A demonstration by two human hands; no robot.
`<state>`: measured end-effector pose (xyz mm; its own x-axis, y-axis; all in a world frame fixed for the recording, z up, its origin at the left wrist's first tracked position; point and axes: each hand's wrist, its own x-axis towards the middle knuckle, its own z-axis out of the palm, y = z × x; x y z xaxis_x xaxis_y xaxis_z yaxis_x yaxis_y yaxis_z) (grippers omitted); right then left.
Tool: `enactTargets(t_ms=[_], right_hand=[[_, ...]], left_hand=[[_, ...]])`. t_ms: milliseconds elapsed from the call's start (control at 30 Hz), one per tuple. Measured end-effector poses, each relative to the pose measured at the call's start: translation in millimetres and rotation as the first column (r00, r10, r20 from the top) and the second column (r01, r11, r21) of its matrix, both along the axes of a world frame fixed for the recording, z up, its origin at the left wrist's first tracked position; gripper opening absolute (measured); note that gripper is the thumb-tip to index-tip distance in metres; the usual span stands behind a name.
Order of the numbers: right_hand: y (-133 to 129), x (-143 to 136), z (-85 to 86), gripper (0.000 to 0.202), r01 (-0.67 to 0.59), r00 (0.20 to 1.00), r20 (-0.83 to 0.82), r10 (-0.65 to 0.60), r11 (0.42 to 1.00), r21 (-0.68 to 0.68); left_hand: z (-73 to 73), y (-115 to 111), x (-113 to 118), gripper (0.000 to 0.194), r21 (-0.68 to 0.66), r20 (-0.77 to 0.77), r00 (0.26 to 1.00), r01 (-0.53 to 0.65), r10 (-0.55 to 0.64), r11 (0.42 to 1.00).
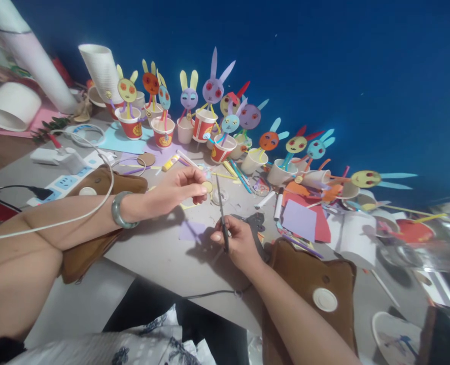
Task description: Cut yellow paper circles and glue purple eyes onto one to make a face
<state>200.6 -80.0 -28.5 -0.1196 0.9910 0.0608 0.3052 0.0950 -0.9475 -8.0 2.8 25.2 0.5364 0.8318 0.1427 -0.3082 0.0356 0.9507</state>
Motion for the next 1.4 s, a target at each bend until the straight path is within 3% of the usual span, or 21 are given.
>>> enactTargets(t_ms=[167,300,367,467,600,733,833,900,967,1033,1233,1400], right_hand=[[3,1,-2.2,0.048,0.093,0.996,-0.018,-0.092,0.99,0.106],[4,0,3.0,0.037,0.152,0.977,0.105,-0.187,0.949,0.277],[5,2,3.6,0.034,0.101,0.946,0.243,-0.214,0.908,0.406],[9,3,0.2,0.034,-0.07,0.86,0.447,-0.248,0.809,0.583],[13,1,-6.8,0.029,-0.222,0.756,0.57,-0.323,0.692,0.687],[17,-1,-12.1,0.028,-0.229,0.736,0.573,-0.36,0.664,0.711],[23,1,-17.1,0.032,-0.186,0.727,0.579,-0.368,0.707,0.682],[27,2,-20.5,0.033,-0.179,0.709,0.601,-0.369,0.731,0.658],[29,3,-22.7,0.032,-0.183,0.686,0.631,-0.362,0.753,0.632],[30,2,-23.3,0.031,-0.194,0.671,0.655,-0.348,0.77,0.608],[29,-4,-20.5,0.03,-0.211,0.673,0.671,-0.311,0.789,0.578],[29,-5,-20.2,0.03,-0.19,0.696,0.655,-0.293,0.805,0.562]], left_hand=[[-0.8,6,0,0.015,0.033,-0.03,0.998,-0.058,0.059,0.998],[-6.7,22,5,0.015,0.104,-0.088,0.976,-0.19,0.199,0.976],[-6.3,30,6,0.014,0.13,-0.108,0.964,-0.23,0.244,0.964],[3.8,36,-1,0.016,0.133,-0.195,0.933,-0.281,0.303,0.95],[22.2,34,-29,0.012,0.252,-0.402,0.851,-0.253,0.339,0.934],[27.1,22,-68,0.01,0.326,-0.701,0.667,-0.015,0.252,0.945],[23.0,7,-86,0.016,0.238,-0.889,0.439,0.203,0.129,0.95],[20.0,-5,-89,0.019,0.189,-0.946,0.312,0.298,0.092,0.936],[19.0,-15,-87,0.021,0.175,-0.978,0.17,0.356,0.121,0.918],[21.0,-23,-82,0.023,0.18,-0.984,0.076,0.376,0.164,0.909],[33.9,-36,-68,0.021,0.177,-0.964,-0.11,0.414,0.243,0.893],[33.4,-38,-63,0.022,0.155,-0.948,-0.185,0.447,0.261,0.881]])
